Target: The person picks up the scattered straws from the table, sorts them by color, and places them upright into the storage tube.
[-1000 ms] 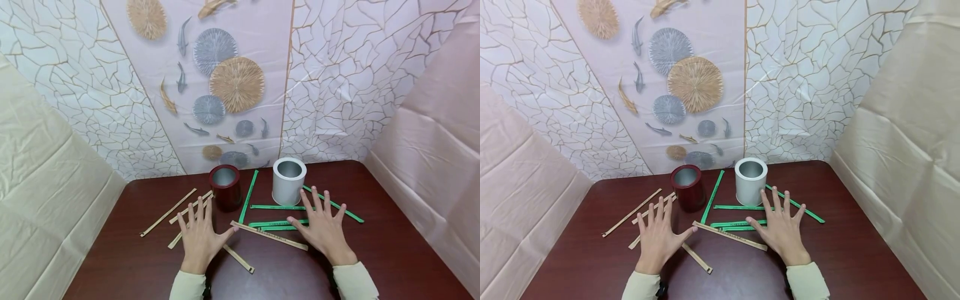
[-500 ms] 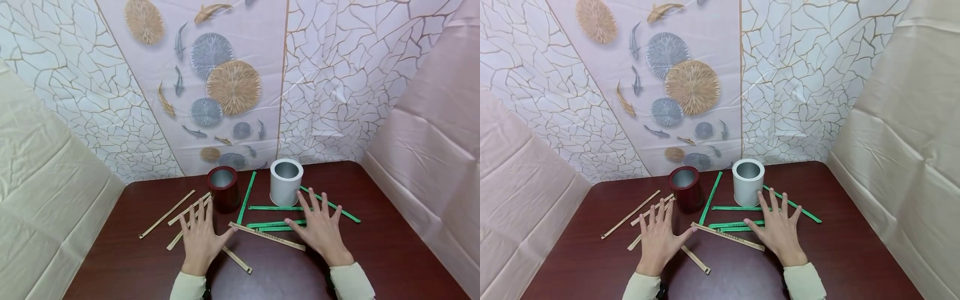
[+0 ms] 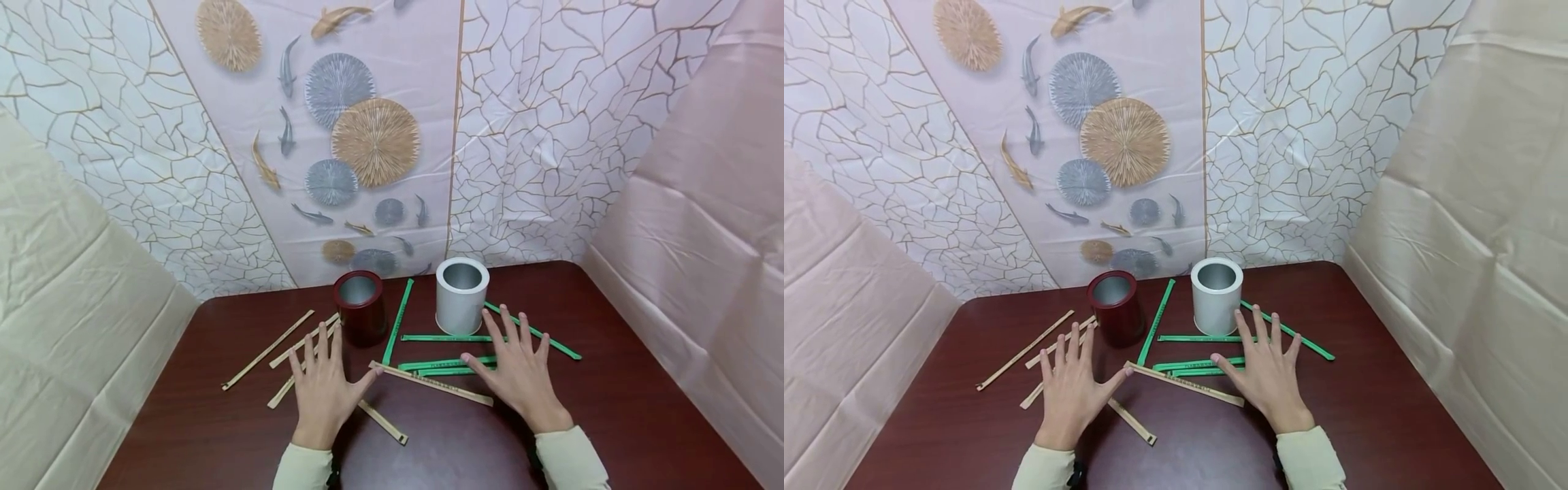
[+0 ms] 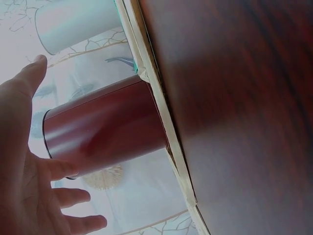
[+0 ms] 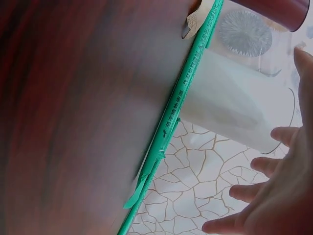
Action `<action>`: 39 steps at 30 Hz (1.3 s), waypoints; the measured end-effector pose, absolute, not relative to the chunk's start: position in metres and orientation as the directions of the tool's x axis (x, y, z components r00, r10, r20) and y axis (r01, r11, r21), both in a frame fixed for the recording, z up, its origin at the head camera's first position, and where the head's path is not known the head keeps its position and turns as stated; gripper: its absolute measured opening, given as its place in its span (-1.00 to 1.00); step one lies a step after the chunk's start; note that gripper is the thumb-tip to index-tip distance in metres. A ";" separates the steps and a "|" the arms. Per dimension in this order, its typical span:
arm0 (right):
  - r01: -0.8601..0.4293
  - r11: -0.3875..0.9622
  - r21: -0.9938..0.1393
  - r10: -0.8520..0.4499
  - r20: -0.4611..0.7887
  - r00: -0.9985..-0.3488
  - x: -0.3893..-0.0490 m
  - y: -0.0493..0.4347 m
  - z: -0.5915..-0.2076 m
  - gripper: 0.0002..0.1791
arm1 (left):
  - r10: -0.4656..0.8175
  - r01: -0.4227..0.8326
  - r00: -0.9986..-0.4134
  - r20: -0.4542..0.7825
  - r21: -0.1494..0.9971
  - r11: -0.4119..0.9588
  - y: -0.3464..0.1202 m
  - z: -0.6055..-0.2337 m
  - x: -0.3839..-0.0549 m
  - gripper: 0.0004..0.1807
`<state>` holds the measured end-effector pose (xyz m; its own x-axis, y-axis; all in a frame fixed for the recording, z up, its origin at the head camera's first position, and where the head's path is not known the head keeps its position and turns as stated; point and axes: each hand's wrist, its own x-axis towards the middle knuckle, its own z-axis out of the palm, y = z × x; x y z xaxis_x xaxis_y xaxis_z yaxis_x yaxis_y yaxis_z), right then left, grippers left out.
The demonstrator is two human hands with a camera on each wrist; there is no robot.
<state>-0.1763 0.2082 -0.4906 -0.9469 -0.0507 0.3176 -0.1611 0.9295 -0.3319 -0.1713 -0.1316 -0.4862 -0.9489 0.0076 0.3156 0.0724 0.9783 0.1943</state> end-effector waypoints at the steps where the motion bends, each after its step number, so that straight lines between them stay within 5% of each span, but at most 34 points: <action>1: -0.163 0.927 -0.338 -0.048 0.325 -0.945 -0.176 0.209 -0.490 0.07 | 0.008 0.074 -0.949 0.316 0.197 0.978 -0.131 -0.486 -0.171 0.30; 22: -0.309 0.847 -0.432 -0.092 0.453 -0.887 -0.226 0.221 -0.461 -0.07 | -0.006 0.084 -0.939 0.343 0.246 0.966 -0.128 -0.490 -0.166 0.30; 39: -0.327 0.761 -0.560 -0.165 0.321 -0.933 -0.291 0.220 -0.450 -0.02 | -0.026 0.099 -0.950 0.311 0.379 0.920 -0.122 -0.494 -0.161 0.16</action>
<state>-0.2908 0.2205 -0.4504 -0.9327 -0.1645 0.3210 -0.3269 0.7615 -0.5597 -0.1610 -0.1219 -0.4944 -0.9502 -0.0260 0.3107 0.0988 0.9200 0.3793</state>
